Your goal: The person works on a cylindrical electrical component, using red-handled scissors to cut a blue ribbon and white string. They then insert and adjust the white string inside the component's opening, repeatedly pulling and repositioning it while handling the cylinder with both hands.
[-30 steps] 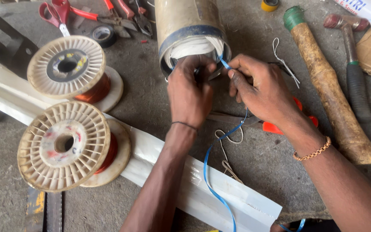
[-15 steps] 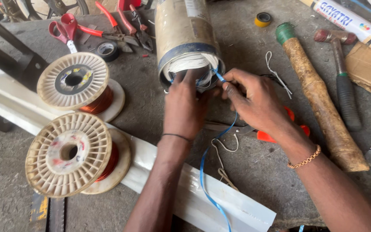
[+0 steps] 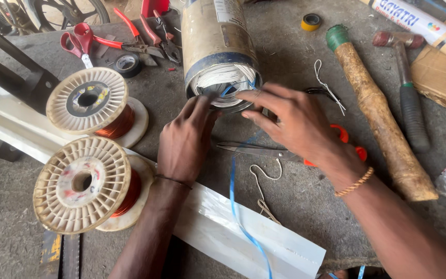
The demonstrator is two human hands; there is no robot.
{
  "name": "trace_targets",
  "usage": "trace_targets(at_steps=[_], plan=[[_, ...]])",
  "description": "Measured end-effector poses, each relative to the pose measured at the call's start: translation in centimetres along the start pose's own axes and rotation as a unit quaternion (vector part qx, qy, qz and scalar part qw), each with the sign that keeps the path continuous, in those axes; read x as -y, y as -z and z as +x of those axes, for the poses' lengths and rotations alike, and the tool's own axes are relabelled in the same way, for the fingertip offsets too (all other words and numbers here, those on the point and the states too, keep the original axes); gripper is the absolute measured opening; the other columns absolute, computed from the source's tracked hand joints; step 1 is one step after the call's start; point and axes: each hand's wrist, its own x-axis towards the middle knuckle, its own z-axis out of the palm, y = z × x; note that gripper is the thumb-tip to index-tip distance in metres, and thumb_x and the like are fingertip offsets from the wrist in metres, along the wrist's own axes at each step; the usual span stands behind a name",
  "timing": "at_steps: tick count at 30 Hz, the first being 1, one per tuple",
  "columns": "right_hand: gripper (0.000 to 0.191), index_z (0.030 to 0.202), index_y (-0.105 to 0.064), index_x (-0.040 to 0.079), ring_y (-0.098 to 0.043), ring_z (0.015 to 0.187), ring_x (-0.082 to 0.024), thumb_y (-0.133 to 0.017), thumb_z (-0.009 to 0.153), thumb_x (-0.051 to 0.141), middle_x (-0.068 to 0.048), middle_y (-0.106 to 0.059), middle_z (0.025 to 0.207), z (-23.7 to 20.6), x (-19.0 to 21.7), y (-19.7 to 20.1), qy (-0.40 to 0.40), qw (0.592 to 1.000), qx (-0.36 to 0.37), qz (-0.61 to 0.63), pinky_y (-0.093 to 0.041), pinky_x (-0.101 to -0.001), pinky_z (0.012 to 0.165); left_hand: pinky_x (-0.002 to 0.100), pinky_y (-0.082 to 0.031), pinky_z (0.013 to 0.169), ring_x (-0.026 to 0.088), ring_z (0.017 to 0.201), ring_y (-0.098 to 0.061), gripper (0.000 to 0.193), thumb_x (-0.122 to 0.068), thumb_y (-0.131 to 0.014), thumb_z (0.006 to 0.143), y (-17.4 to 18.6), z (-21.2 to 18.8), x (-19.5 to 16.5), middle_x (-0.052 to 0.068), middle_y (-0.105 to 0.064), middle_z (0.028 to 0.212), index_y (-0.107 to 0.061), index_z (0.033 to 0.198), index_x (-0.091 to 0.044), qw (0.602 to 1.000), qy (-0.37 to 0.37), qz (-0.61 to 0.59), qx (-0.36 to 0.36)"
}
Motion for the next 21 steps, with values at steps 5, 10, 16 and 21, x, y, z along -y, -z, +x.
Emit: trace_targets(at_steps=[5,10,16,21], plan=[[0.024,0.117,-0.074,0.009,-0.075,0.082,-0.026,-0.077,0.096,0.020,-0.011,-0.076,0.104,0.7,1.1,-0.7,0.045,0.997,-0.039,-0.046,-0.061,-0.0374,0.066,0.046,-0.058,0.066,0.035,0.085,-0.073,0.012,-0.019,-0.064,0.102,-0.3,-0.4,1.2,0.008,-0.071,0.108,-0.063,0.109,-0.010,1.000,-0.010,0.006,-0.003],[0.024,0.109,-0.075,0.008,-0.074,0.077,-0.024,-0.081,0.090,0.022,-0.007,-0.076,0.093,1.3,1.6,-0.6,0.030,0.998,-0.015,-0.057,-0.059,-0.0380,0.063,0.045,-0.058,0.069,0.033,0.087,-0.073,0.010,-0.021,-0.064,0.101,-0.4,-0.3,1.8,0.008,-0.068,0.103,-0.062,0.105,-0.012,0.999,-0.027,-0.008,-0.030],[0.012,0.108,-0.075,0.010,-0.075,0.082,-0.023,-0.078,0.097,0.016,-0.006,-0.076,0.099,1.2,1.5,-0.7,0.065,0.992,-0.080,-0.078,-0.059,-0.0353,0.066,0.043,-0.060,0.070,0.030,0.089,-0.074,0.011,-0.021,-0.065,0.100,-1.1,-0.2,2.3,0.006,-0.065,0.107,-0.062,0.103,-0.011,1.000,-0.017,0.007,-0.025],[0.008,0.104,-0.076,0.011,-0.073,0.084,-0.023,-0.079,0.097,0.013,-0.005,-0.076,0.095,1.2,1.7,-0.9,0.067,0.986,-0.101,-0.115,-0.058,-0.0364,0.068,0.043,-0.059,0.071,0.030,0.091,-0.073,0.014,-0.021,-0.066,0.099,-1.3,-0.3,2.3,0.008,-0.065,0.109,-0.061,0.107,-0.010,0.999,-0.021,0.017,-0.038]])
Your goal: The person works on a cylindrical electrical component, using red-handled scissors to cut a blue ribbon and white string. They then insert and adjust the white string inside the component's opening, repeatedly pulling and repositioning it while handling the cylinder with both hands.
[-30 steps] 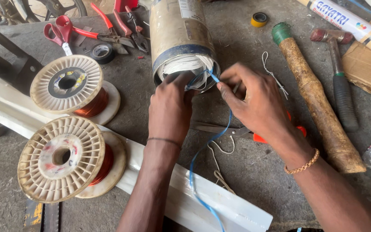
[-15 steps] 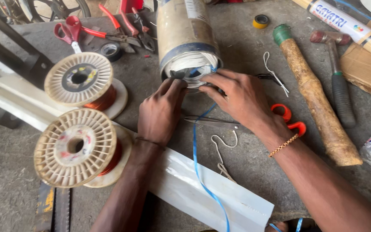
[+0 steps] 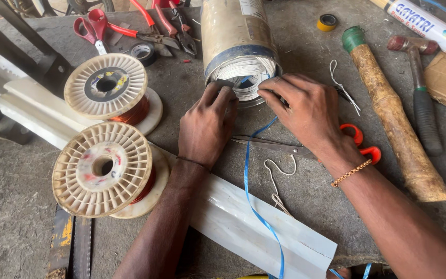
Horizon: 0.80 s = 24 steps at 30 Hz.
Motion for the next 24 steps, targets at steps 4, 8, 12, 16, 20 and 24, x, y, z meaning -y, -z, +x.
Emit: trace_targets(at_steps=[4,8,12,16,20,24], plan=[[0.009,0.105,-0.074,0.009,-0.073,0.084,-0.022,-0.078,0.097,0.011,-0.006,-0.074,0.094,0.0,0.4,0.0,-0.005,1.000,-0.008,-0.009,-0.058,-0.0352,0.069,0.044,-0.059,0.071,0.031,0.093,-0.073,0.016,-0.020,-0.065,0.100,0.4,-0.1,0.1,0.008,-0.064,0.106,-0.062,0.111,-0.010,1.000,0.008,0.006,0.004],[0.012,0.108,-0.074,0.007,-0.072,0.091,-0.023,-0.077,0.097,0.007,-0.006,-0.069,0.102,-0.1,0.6,-0.2,-0.006,1.000,0.000,0.000,-0.060,-0.0353,0.074,0.042,-0.060,0.074,0.028,0.097,-0.073,0.016,-0.013,-0.064,0.099,0.6,-0.1,0.6,0.006,-0.065,0.110,-0.064,0.115,-0.014,1.000,-0.008,-0.002,0.003],[0.022,0.116,-0.075,0.005,-0.067,0.102,-0.022,-0.076,0.094,0.004,-0.007,-0.064,0.115,-0.3,0.5,-0.8,0.061,0.998,0.018,0.002,-0.061,-0.0334,0.084,0.037,-0.062,0.076,0.024,0.104,-0.074,0.025,-0.004,-0.063,0.094,0.5,-0.1,1.0,0.001,-0.068,0.118,-0.065,0.115,-0.017,0.999,-0.023,0.024,0.002],[0.030,0.115,-0.079,0.008,-0.061,0.102,-0.021,-0.075,0.088,-0.002,-0.003,-0.066,0.115,-0.4,0.7,-1.3,0.060,0.996,0.058,-0.039,-0.061,-0.0311,0.084,0.038,-0.062,0.072,0.025,0.103,-0.074,0.032,-0.001,-0.063,0.089,0.4,-0.2,1.1,0.000,-0.068,0.119,-0.066,0.115,-0.018,0.998,-0.020,0.063,0.010],[0.028,0.106,-0.079,0.007,-0.061,0.103,-0.023,-0.072,0.084,-0.009,-0.002,-0.065,0.115,-0.4,1.1,-1.3,0.054,0.996,0.054,-0.054,-0.061,-0.0335,0.082,0.039,-0.060,0.065,0.025,0.096,-0.074,0.030,-0.004,-0.062,0.089,0.4,0.1,1.0,0.001,-0.069,0.118,-0.066,0.115,-0.019,0.995,-0.015,0.101,0.021],[0.027,0.102,-0.077,0.004,-0.061,0.102,-0.025,-0.071,0.081,-0.010,-0.004,-0.065,0.113,-0.4,1.5,-1.2,0.049,0.994,0.059,-0.076,-0.059,-0.0360,0.077,0.038,-0.060,0.067,0.023,0.098,-0.075,0.025,-0.008,-0.062,0.092,0.6,0.0,0.7,-0.001,-0.069,0.114,-0.065,0.113,-0.021,0.996,-0.011,0.088,0.005]])
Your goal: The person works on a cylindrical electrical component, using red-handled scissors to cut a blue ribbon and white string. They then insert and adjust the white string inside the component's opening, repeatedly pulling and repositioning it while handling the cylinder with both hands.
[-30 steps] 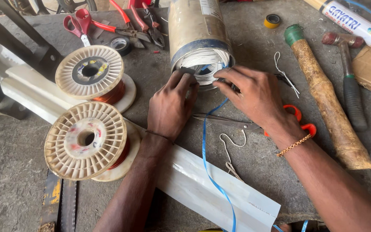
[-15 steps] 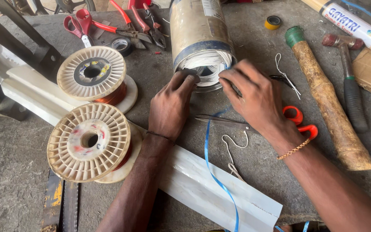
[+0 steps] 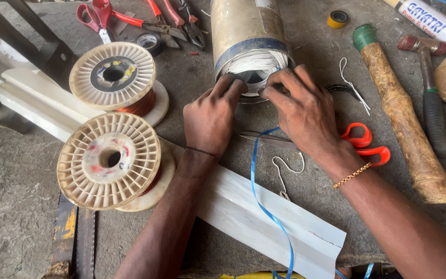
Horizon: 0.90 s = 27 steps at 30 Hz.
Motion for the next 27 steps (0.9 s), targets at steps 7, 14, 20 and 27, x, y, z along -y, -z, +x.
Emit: trace_targets(at_steps=[7,14,20,27], plan=[[0.018,0.106,-0.076,0.004,-0.061,0.104,-0.024,-0.076,0.088,0.002,-0.003,-0.065,0.115,0.3,-0.2,0.0,-0.002,1.000,-0.013,0.022,-0.058,-0.0379,0.083,0.039,-0.058,0.058,0.026,0.091,-0.075,0.021,-0.026,-0.067,0.094,0.0,0.2,-0.2,0.002,-0.068,0.110,-0.063,0.113,-0.018,1.000,-0.002,-0.010,0.002],[0.031,0.116,-0.077,0.005,-0.065,0.102,-0.025,-0.080,0.089,0.020,-0.004,-0.069,0.121,0.1,0.1,-0.6,0.005,0.999,-0.015,-0.044,-0.060,-0.0374,0.072,0.039,-0.057,0.057,0.023,0.087,-0.077,0.018,-0.029,-0.068,0.097,-0.9,0.1,0.3,-0.001,-0.068,0.107,-0.061,0.110,-0.019,1.000,0.003,0.006,0.010],[0.029,0.114,-0.077,0.004,-0.075,0.068,-0.027,-0.078,0.093,0.023,-0.007,-0.074,0.126,-0.2,-0.3,-1.9,-0.041,0.998,0.031,-0.035,-0.060,-0.0412,0.054,0.036,-0.057,0.051,0.023,0.085,-0.076,0.030,-0.022,-0.066,0.095,-1.6,0.0,0.9,0.004,-0.069,0.114,-0.065,0.125,-0.015,0.997,-0.045,0.063,-0.012],[0.028,0.115,-0.075,0.001,-0.075,0.065,-0.026,-0.076,0.095,0.020,-0.010,-0.073,0.120,-0.1,-1.2,-2.7,-0.030,0.998,0.046,-0.013,-0.061,-0.0390,0.053,0.037,-0.059,0.057,0.023,0.086,-0.077,0.022,-0.025,-0.065,0.097,-2.2,-0.1,1.5,0.003,-0.073,0.112,-0.073,0.114,-0.013,0.994,-0.076,0.072,-0.008]])
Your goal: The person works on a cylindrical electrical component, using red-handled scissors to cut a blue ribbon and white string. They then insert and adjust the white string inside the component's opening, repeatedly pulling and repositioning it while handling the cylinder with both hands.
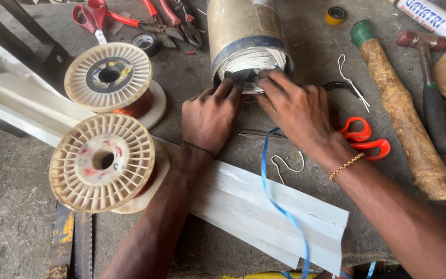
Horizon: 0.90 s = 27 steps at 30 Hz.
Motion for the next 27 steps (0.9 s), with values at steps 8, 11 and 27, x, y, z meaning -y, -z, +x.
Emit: trace_targets(at_steps=[8,11,27], plan=[[0.023,0.110,-0.075,0.002,-0.074,0.063,-0.026,-0.076,0.096,0.020,-0.008,-0.074,0.115,0.3,-0.4,-0.3,-0.010,1.000,0.004,-0.001,-0.060,-0.0407,0.053,0.038,-0.059,0.060,0.022,0.080,-0.077,0.019,-0.026,-0.065,0.102,-0.8,0.1,0.2,0.004,-0.073,0.101,-0.073,0.109,-0.011,1.000,-0.009,-0.022,-0.016],[0.023,0.111,-0.074,0.001,-0.075,0.067,-0.026,-0.075,0.097,0.019,-0.009,-0.073,0.116,0.3,-0.4,-0.3,-0.007,1.000,-0.002,0.022,-0.061,-0.0387,0.055,0.037,-0.058,0.056,0.023,0.079,-0.077,0.017,-0.026,-0.065,0.100,-0.7,0.2,0.0,0.004,-0.074,0.103,-0.073,0.106,-0.013,1.000,-0.001,-0.005,-0.005],[0.022,0.114,-0.075,0.000,-0.075,0.091,-0.032,-0.074,0.093,0.006,-0.011,-0.074,0.115,1.0,1.0,1.8,-0.048,0.986,-0.016,0.159,-0.062,-0.0390,0.077,0.041,-0.058,0.056,0.028,0.083,-0.076,0.019,-0.017,-0.062,0.096,1.6,1.2,-0.8,0.003,-0.075,0.105,-0.071,0.112,-0.017,0.995,0.066,-0.064,0.049]])
